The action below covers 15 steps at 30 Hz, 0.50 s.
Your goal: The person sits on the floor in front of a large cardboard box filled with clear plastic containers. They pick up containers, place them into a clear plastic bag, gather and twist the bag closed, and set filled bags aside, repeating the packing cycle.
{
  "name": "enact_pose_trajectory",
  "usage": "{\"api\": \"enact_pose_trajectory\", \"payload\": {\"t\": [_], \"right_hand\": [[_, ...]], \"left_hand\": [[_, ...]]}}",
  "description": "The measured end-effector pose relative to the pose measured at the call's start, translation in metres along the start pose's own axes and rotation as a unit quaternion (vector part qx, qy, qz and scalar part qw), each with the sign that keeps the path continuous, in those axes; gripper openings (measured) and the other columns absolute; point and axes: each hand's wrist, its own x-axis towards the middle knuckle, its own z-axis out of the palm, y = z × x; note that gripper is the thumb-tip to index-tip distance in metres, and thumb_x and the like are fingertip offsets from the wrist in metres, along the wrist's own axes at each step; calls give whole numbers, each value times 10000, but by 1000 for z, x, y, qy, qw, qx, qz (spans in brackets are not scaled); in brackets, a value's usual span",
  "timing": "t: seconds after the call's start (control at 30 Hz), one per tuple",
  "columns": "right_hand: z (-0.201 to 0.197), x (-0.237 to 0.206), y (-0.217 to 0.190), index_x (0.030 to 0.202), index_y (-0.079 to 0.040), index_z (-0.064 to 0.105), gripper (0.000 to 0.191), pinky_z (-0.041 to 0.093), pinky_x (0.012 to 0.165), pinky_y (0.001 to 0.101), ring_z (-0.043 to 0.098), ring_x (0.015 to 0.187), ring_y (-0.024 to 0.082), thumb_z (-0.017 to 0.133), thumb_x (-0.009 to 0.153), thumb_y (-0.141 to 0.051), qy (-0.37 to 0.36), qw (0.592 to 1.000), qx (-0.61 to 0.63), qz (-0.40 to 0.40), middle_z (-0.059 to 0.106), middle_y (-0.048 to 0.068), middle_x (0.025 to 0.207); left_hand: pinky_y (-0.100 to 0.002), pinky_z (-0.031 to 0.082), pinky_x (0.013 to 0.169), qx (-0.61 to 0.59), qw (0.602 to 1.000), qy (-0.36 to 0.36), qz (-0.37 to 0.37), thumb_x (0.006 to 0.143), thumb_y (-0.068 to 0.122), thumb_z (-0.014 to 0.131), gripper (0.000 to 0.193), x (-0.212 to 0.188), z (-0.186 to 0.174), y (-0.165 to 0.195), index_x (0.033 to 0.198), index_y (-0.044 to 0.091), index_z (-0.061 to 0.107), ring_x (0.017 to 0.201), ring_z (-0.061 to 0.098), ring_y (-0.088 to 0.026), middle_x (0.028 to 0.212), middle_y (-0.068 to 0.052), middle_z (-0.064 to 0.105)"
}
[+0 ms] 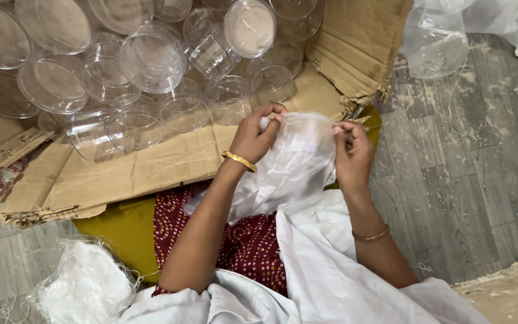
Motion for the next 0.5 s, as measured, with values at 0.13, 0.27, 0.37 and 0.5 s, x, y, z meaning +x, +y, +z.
{"api": "enact_pose_trajectory", "payload": {"t": [0.13, 0.27, 0.37, 0.5], "right_hand": [[-4, 8, 16, 1048, -38, 636, 46, 339, 546, 173, 453, 643, -22, 634, 1054, -84, -45, 997, 29, 50, 590, -62, 779], [-6, 1, 33, 1040, -48, 645, 36, 279, 503, 188, 398, 581, 10, 614, 1048, -64, -64, 988, 73, 124, 567, -28, 752], [-1, -10, 41, 1032, -57, 644, 192, 504, 664, 173, 599, 743, 19, 468, 1064, -124, -133, 952, 230, 151, 673, -23, 885], [4, -16, 36, 1230, 6, 633, 378, 520, 869, 277, 623, 993, 131, 554, 1011, -292, -158, 952, 212, 156, 677, 66, 1124]], "left_hand": [[-316, 522, 546, 73, 996, 14, -49, 961, 170, 583, 179, 3, -2, -19, 1080, 76, 679, 525, 625, -120, 735, -52, 669], [-362, 548, 659, 108, 994, 11, 19, 985, 163, 613, 164, 3, -8, -47, 1076, 53, 693, 662, 677, -171, 811, -93, 720], [-378, 560, 717, 178, 981, -17, -78, 979, 179, 595, 174, -4, -8, -62, 1081, 74, 689, 685, 730, -220, 818, -132, 756], [-421, 545, 739, 231, 972, 15, 25, 982, 199, 685, 168, 6, 1, -63, 1031, 40, 664, 783, 703, -322, 941, -161, 743]]}}
